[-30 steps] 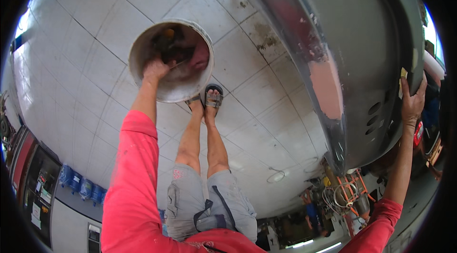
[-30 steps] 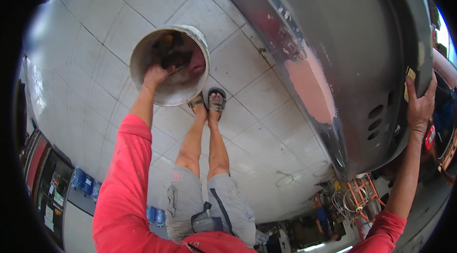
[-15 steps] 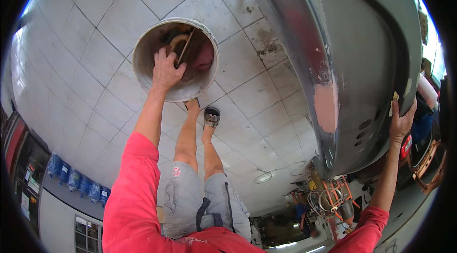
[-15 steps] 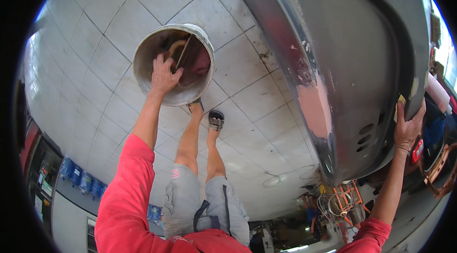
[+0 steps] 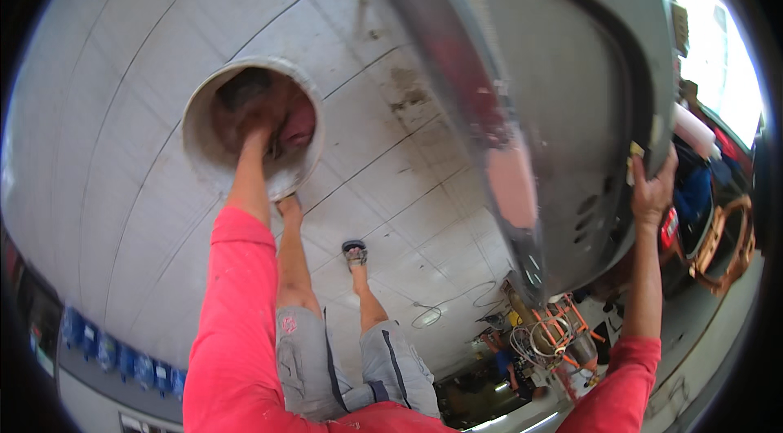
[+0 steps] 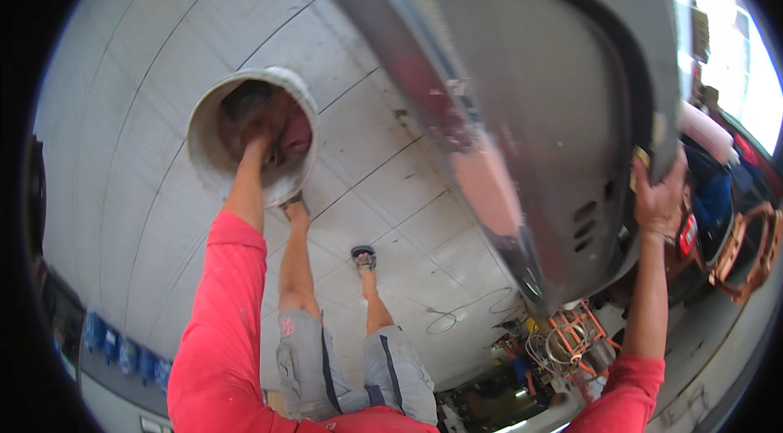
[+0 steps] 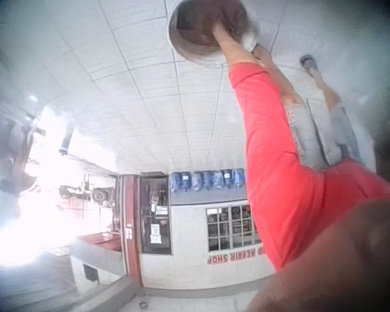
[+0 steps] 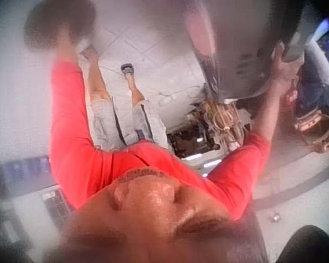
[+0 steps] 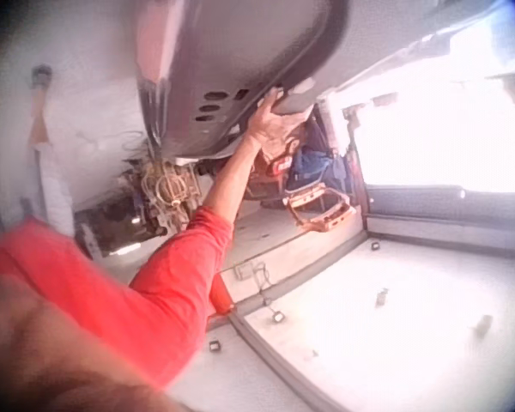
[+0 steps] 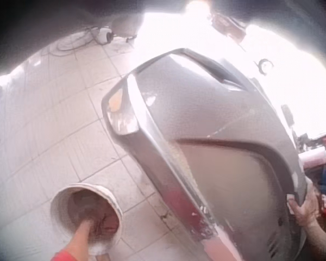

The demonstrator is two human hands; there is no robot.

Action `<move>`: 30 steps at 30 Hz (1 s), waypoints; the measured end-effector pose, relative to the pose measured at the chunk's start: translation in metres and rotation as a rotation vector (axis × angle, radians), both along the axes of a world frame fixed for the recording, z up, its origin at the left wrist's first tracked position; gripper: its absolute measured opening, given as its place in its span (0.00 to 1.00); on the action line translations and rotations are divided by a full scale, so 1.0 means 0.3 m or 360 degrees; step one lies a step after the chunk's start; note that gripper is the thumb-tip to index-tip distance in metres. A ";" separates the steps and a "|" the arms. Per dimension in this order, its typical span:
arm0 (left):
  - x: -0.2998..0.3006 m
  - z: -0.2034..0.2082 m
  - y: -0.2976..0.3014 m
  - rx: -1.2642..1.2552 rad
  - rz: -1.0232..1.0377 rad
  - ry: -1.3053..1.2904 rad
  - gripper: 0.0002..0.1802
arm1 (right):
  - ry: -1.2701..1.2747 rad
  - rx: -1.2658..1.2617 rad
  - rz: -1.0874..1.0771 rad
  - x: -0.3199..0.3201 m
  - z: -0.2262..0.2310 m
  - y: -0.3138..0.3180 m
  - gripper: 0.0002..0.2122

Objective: The person wipes a red car hood with a cloth, then moves to a detached silver car bumper on a workbench. They apply a liquid from a pink bottle and sand the bumper surface with a sanding block, repeatedly dipping the block into a bucket of water.

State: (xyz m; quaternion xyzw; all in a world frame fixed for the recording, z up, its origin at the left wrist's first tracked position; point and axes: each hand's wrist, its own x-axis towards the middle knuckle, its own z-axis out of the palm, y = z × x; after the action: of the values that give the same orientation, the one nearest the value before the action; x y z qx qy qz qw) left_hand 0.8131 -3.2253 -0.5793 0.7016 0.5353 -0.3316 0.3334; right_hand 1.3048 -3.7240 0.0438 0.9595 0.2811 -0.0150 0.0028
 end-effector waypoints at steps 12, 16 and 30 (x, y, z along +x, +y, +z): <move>0.298 0.800 -0.048 -0.0362 0.0770 -0.0277 0.35 | -0.0279 -0.0270 -0.0074 -0.056 -0.006 0.011 0.43; 0.169 0.893 0.063 -0.1154 0.1749 -0.0685 0.14 | -0.0277 -0.0220 -0.0060 -0.047 -0.005 0.016 0.45; 0.187 1.689 -0.164 0.0047 0.1230 -0.1161 0.31 | -0.0012 0.0000 -0.0041 -0.001 -0.007 0.010 0.52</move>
State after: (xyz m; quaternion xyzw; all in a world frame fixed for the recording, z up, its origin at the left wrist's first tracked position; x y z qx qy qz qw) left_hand 0.8693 -3.2746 -0.0725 0.5277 0.6088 0.0884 0.5858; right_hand 1.3046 -3.7209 0.0416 0.9631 0.2689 -0.0115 0.0038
